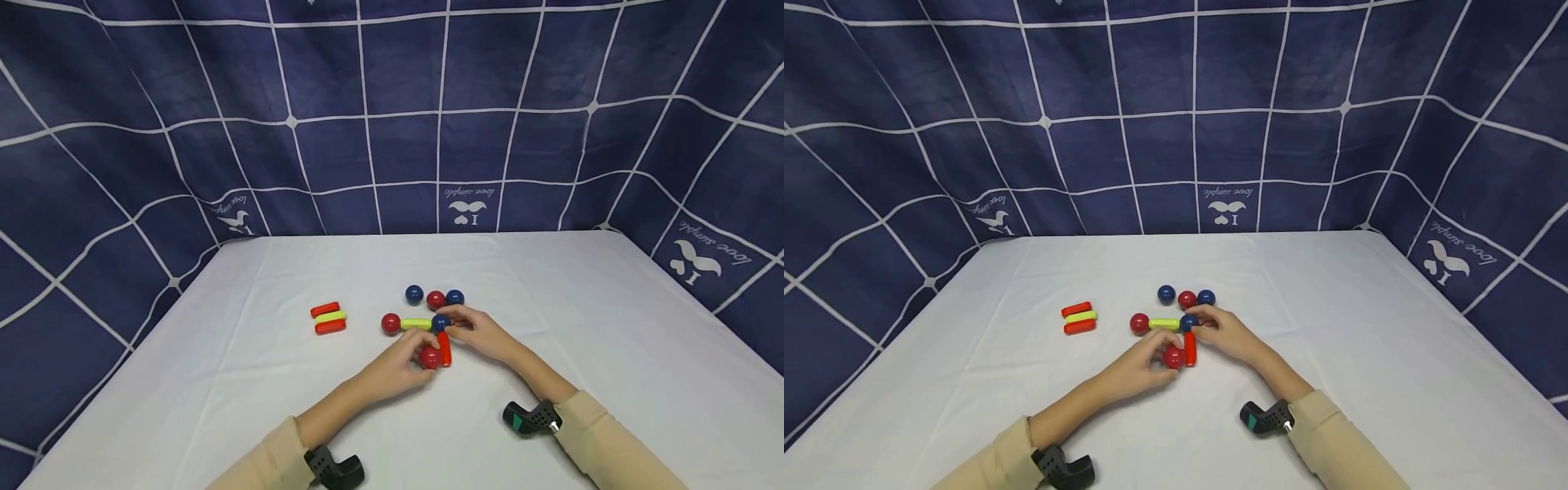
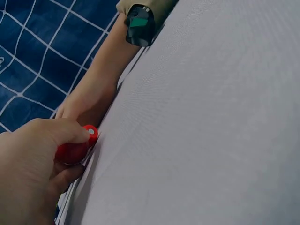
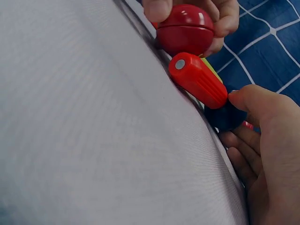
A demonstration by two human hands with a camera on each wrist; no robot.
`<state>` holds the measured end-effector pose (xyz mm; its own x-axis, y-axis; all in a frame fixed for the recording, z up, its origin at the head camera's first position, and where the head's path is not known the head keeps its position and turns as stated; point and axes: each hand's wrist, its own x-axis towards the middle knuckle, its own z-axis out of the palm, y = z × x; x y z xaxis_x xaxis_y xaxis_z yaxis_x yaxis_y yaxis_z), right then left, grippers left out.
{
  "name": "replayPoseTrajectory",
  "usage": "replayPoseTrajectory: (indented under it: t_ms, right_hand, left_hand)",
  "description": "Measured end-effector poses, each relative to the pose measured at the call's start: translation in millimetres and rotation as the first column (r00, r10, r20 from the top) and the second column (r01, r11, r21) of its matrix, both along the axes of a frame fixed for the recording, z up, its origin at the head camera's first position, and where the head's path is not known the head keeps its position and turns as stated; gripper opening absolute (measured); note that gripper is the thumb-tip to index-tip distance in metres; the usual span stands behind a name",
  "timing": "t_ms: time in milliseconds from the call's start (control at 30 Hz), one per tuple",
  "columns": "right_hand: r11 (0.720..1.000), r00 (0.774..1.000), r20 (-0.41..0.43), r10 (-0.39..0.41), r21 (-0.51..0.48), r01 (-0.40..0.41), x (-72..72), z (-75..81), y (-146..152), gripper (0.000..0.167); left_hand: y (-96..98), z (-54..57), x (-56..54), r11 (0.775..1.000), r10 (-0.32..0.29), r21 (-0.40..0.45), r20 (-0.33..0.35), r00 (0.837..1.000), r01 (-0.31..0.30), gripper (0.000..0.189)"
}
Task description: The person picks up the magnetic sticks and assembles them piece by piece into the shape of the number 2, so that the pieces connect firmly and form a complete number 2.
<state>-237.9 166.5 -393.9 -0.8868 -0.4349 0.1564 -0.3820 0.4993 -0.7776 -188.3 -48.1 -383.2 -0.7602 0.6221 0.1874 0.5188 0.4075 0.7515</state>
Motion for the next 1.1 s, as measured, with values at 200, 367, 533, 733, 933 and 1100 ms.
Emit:
replayPoseTrajectory:
  t_ms: [200,367,533,733,933,1100]
  right_hand:
    - [1.000,1.000,0.005,-0.010,0.002,0.010,8.7,12.5,-5,0.036]
    - [1.000,1.000,0.012,-0.007,0.005,0.007,21.4,31.2,-9,0.036]
    - [1.000,1.000,0.011,-0.009,0.004,0.009,20.5,30.4,-9,0.035]
    - [1.000,1.000,0.001,-0.003,-0.001,0.003,2.8,7.4,-2,0.035]
    - [1.000,1.000,0.003,0.002,-0.015,-0.002,-3.3,-1.1,2,0.035]
    - [0.999,1.000,0.012,0.025,-0.027,-0.025,-2.1,-1.0,1,0.036]
  left_hand:
    - [0.5,0.4,-0.8,0.998,-0.056,-0.023,-0.015,0.998,0.056,0.037]
    - [2.5,1.8,2.1,0.994,-0.059,-0.090,-0.017,0.998,0.057,0.036]
    - [6.4,2.1,5.3,0.988,-0.089,-0.133,-0.056,0.994,0.081,0.037]
    - [8.4,2.5,6.5,0.988,-0.112,-0.123,-0.116,0.987,0.098,0.037]
    - [9.0,1.7,5.8,0.989,-0.106,-0.116,-0.122,0.987,0.092,0.036]
    - [11.3,0.6,6.0,0.991,-0.103,-0.102,-0.122,0.987,0.090,0.035]
